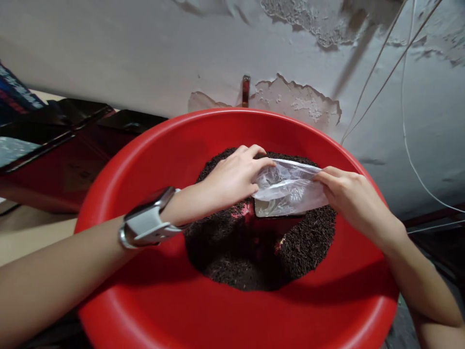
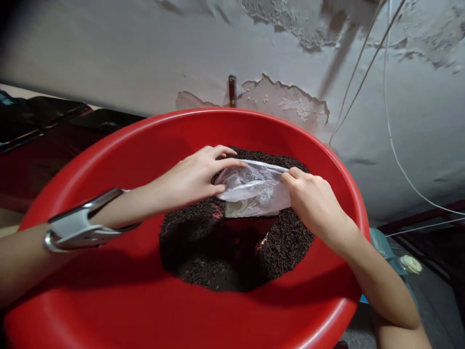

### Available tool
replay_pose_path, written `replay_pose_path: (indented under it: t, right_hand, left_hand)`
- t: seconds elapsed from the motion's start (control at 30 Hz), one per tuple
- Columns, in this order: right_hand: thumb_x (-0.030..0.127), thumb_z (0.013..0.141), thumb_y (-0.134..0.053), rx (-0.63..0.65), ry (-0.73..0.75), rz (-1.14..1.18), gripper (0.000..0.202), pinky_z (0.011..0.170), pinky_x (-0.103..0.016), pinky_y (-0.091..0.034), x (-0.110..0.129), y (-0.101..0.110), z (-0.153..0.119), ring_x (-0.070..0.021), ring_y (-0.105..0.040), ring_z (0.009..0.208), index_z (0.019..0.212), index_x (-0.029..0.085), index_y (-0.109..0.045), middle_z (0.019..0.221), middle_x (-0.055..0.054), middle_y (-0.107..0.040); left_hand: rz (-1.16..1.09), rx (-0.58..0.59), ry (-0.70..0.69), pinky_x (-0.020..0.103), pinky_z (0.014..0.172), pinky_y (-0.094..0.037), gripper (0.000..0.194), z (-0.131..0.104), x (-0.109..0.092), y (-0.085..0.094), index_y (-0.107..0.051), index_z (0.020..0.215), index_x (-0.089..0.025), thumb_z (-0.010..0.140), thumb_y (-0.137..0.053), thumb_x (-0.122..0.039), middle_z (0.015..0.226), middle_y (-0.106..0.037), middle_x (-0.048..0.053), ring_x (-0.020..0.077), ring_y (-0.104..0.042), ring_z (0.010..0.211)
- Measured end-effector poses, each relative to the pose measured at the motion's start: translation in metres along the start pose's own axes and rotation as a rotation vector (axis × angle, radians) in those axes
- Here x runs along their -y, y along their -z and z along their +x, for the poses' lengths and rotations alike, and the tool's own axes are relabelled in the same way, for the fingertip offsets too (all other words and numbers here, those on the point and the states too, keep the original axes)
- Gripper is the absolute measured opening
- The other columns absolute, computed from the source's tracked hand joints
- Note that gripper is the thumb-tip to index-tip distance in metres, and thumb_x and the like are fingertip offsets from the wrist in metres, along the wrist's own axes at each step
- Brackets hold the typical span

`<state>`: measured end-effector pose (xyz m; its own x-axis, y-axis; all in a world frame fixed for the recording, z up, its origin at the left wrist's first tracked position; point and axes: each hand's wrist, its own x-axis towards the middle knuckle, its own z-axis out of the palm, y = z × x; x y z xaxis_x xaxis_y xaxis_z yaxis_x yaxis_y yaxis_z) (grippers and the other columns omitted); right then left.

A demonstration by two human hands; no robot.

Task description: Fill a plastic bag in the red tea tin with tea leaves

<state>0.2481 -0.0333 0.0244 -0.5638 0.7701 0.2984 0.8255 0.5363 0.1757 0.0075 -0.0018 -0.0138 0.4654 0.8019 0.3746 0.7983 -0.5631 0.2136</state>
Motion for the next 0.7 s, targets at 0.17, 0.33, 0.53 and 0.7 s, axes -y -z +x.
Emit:
replay_pose_path:
  t: [0.17,0.33,0.53,0.7]
  right_hand:
    - [0.015,0.085,-0.051,0.167,-0.008,0.022,0.013,0.055,-0.025,-0.036,-0.003,-0.009,0.007,-0.0143,-0.057,0.066,0.091,0.017,-0.062,0.081,-0.007,-0.062]
    - [0.027,0.074,-0.069,0.377,-0.034,-0.080,0.032,0.051,-0.027,-0.037,0.003,-0.024,0.008,-0.0196,-0.061,0.072,0.102,0.015,-0.060,0.092,-0.009,-0.063]
    - [0.027,0.076,-0.066,0.483,0.046,0.052,0.049,0.077,-0.033,-0.050,-0.006,-0.034,0.017,-0.0233,-0.061,0.097,0.121,0.012,-0.052,0.110,-0.014,-0.060]
    - [0.030,0.068,-0.073,0.502,0.140,0.217,0.070,0.100,-0.039,-0.043,-0.024,-0.046,0.027,-0.0265,-0.053,0.114,0.129,0.008,-0.044,0.118,-0.018,-0.055]
  left_hand:
    - [0.040,0.107,-0.024,0.043,0.088,-0.046,0.052,-0.008,0.005,0.008,-0.057,0.121,-0.035,0.070,-0.065,-0.029,0.134,-0.041,0.005,0.0318,-0.042,0.117]
    - [0.064,0.285,0.002,0.046,0.086,-0.046,0.068,-0.013,0.010,-0.003,-0.051,0.128,-0.036,0.063,-0.074,-0.032,0.138,-0.039,0.010,0.0371,-0.042,0.118]
    - [0.169,0.479,0.121,0.051,0.097,-0.038,0.083,-0.005,0.015,-0.014,-0.034,0.142,-0.033,0.069,-0.072,-0.045,0.152,-0.023,0.011,0.0396,-0.033,0.129]
    - [0.123,0.581,0.086,0.044,0.100,-0.037,0.084,-0.002,0.015,-0.013,-0.026,0.145,-0.030,0.074,-0.067,-0.045,0.153,-0.026,0.009,0.0331,-0.034,0.132]
